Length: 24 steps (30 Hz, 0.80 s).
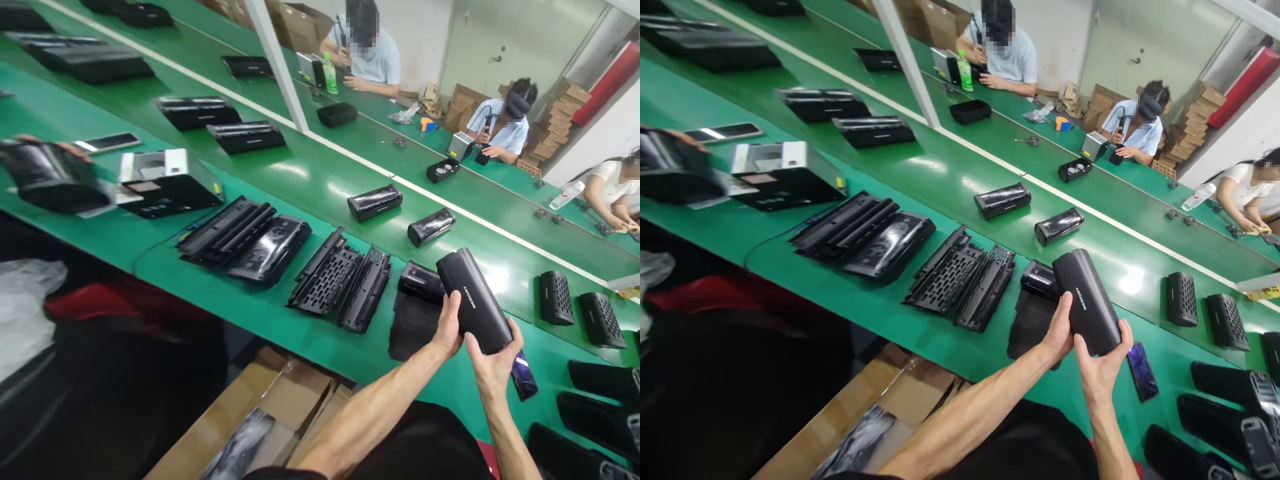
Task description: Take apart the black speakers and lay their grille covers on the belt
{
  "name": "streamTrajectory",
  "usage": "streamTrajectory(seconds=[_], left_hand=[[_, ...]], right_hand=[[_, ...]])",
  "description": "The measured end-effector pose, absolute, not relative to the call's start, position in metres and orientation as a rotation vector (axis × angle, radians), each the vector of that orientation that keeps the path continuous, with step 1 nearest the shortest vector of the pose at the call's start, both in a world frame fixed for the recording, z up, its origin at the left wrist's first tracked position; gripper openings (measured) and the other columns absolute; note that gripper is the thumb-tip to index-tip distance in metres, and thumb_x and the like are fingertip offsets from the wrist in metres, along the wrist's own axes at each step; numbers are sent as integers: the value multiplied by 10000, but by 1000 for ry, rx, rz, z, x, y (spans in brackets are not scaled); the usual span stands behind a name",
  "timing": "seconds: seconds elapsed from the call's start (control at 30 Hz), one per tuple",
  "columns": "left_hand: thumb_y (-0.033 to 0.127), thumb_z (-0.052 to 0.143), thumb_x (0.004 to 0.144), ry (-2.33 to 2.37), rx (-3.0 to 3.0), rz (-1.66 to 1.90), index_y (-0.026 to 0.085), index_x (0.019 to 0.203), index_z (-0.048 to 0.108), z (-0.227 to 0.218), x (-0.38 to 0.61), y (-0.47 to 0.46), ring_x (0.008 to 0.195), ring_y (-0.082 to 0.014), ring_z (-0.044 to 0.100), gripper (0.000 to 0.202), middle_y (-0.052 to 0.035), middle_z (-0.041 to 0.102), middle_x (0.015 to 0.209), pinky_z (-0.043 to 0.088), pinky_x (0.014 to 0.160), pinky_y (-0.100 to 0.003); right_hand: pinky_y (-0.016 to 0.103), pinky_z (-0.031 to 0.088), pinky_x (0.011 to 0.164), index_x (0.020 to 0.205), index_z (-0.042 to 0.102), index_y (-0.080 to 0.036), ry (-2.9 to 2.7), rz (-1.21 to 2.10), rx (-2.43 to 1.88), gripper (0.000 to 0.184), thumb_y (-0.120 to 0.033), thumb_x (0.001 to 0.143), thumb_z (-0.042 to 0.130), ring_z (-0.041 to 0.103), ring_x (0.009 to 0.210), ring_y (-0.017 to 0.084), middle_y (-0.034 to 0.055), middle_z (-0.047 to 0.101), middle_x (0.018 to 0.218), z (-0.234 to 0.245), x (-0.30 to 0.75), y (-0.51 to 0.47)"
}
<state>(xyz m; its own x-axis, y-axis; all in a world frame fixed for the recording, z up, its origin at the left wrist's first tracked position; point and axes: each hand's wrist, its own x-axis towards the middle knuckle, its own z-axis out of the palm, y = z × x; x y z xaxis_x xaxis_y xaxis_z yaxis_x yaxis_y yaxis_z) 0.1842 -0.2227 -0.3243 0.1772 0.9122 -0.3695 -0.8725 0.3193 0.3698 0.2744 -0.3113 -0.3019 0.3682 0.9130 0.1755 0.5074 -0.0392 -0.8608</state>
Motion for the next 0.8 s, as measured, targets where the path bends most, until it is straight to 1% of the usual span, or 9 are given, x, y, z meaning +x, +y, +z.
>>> streamTrajectory(seconds=[0.1, 0.17, 0.2, 0.27, 0.4, 0.57, 0.7, 0.73, 0.8], left_hand=[[678, 929, 690, 607, 298, 1153, 243, 1329, 662, -322, 154, -206, 1313, -367, 652, 818, -148, 693, 1416, 551, 1081, -529], [560, 993, 638, 642, 561, 1125, 334, 1486, 570, -315, 121, -184, 1381, -373, 598, 974, -125, 569, 1586, 517, 1117, -565], [464, 1045, 558, 648, 737, 1122, 352, 1553, 516, -310, 104, -172, 1439, -383, 543, 1133, -133, 479, 1668, 474, 1164, -560], [379, 1062, 513, 595, 1075, 1007, 323, 1624, 467, -300, 78, -152, 1500, -414, 470, 1262, -152, 413, 1714, 390, 1233, -553], [479, 990, 633, 498, 1365, 889, 259, 1602, 529, -287, 64, -143, 1357, -410, 587, 1096, -128, 588, 1547, 441, 1180, -503], [467, 972, 632, 587, 1251, 1036, 232, 1520, 601, -295, 78, -165, 1244, -368, 632, 991, -117, 644, 1452, 476, 1110, -447], [497, 898, 698, 497, 744, 1105, 278, 1516, 581, -313, 111, -203, 1240, -349, 662, 904, -89, 696, 1397, 476, 1116, -467], [543, 843, 755, 448, 604, 1057, 290, 1515, 581, -318, 122, -215, 1245, -351, 670, 843, -88, 711, 1383, 483, 1112, -487], [660, 737, 823, 354, 436, 849, 259, 1463, 631, -329, 139, -236, 1251, -384, 678, 763, -126, 736, 1359, 504, 1080, -538]], right_hand=[[501, 569, 1022, 1543, 372, -240, -1169, 482, -1731, 993, -617, 764, 861, 583, 1310, 388, 185, 495, 1507, -288, 297, -308], [465, 585, 943, 1471, 460, -231, -1174, 532, -1720, 942, -638, 731, 877, 638, 1185, 359, 171, 572, 1421, -274, 318, -312], [458, 587, 919, 1451, 485, -232, -1187, 569, -1706, 928, -647, 720, 880, 649, 1147, 352, 165, 594, 1394, -267, 326, -316], [456, 583, 905, 1423, 521, -240, -1220, 650, -1678, 890, -655, 719, 874, 657, 1122, 348, 155, 618, 1369, -259, 336, -324], [461, 573, 924, 1413, 535, -254, -1248, 736, -1646, 824, -647, 760, 845, 662, 1137, 349, 148, 629, 1379, -254, 340, -329], [479, 578, 962, 1492, 506, -265, -1271, 800, -1628, 851, -618, 788, 829, 684, 1167, 366, 163, 623, 1443, -249, 359, -320], [562, 583, 995, 1698, 206, -347, -1296, 820, -1488, 1044, -611, 839, 739, 636, 1323, 404, 168, 506, 1607, -269, 364, -321], [592, 583, 991, 1699, 212, -358, -1327, 808, -1485, 1059, -609, 820, 747, 627, 1330, 417, 160, 532, 1582, -277, 359, -322], [634, 579, 984, 1635, 379, -355, -1430, 774, -1542, 996, -588, 760, 796, 638, 1281, 441, 143, 642, 1439, -291, 346, -324]])
